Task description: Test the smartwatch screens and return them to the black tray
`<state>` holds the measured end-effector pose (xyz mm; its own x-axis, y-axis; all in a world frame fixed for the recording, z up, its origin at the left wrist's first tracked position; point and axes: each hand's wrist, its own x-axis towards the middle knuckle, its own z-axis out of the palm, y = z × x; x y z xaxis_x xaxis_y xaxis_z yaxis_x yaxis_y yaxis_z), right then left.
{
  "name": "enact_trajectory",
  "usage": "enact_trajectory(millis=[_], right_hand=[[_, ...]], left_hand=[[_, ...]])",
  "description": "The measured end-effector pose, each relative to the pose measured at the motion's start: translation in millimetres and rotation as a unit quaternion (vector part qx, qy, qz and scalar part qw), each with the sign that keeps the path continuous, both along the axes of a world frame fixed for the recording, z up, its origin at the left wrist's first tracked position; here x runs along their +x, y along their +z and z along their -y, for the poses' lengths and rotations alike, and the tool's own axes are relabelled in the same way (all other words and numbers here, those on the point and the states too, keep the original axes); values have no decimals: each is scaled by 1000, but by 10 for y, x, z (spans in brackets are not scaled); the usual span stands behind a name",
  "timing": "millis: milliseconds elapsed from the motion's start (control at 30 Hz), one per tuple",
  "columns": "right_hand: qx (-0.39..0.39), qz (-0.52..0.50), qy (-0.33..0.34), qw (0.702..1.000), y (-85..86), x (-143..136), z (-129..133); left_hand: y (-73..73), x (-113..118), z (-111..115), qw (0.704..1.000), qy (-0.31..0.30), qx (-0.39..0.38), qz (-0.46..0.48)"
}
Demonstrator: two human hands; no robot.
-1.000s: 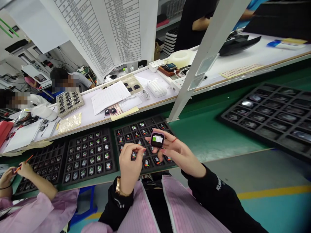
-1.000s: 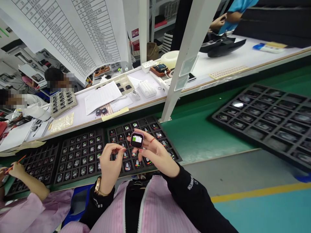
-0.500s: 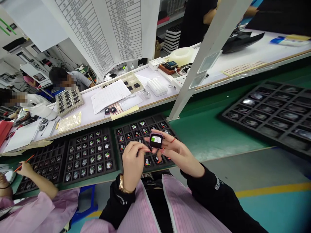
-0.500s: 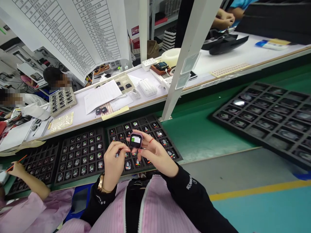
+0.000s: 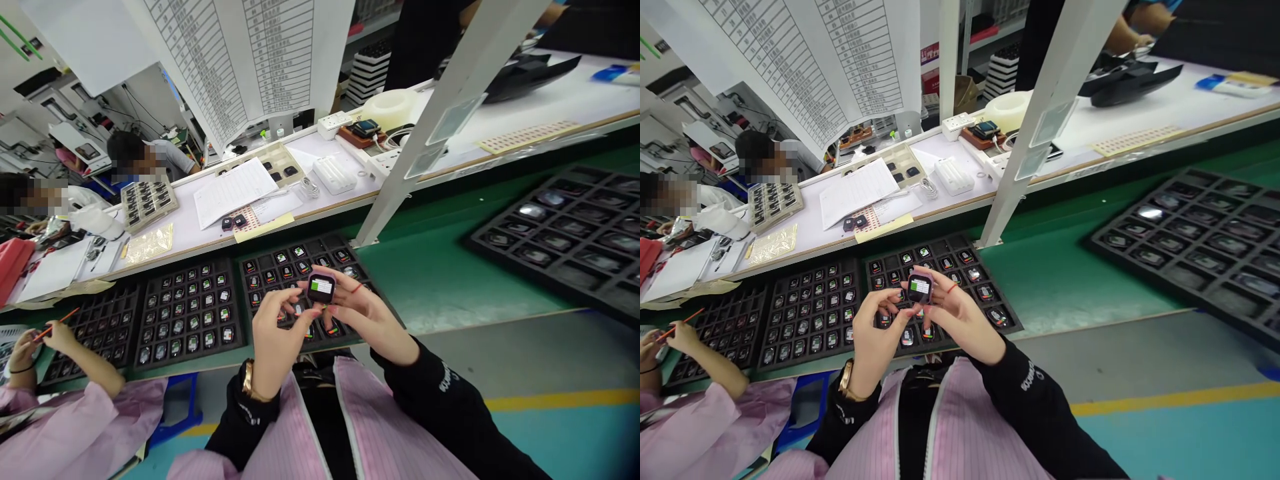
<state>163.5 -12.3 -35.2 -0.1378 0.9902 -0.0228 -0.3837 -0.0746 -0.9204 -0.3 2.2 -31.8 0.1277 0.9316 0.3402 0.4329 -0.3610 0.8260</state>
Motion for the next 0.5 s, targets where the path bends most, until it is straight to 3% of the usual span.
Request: enact_trajectory(millis=[200, 500], right_hand=[[-15, 4, 7, 1000, 36, -77, 2], [6, -50, 17, 999, -49, -64, 10]], left_hand=[[-49, 25, -13, 999, 19, -6, 28], [-144, -28, 5, 993, -7, -111, 38]])
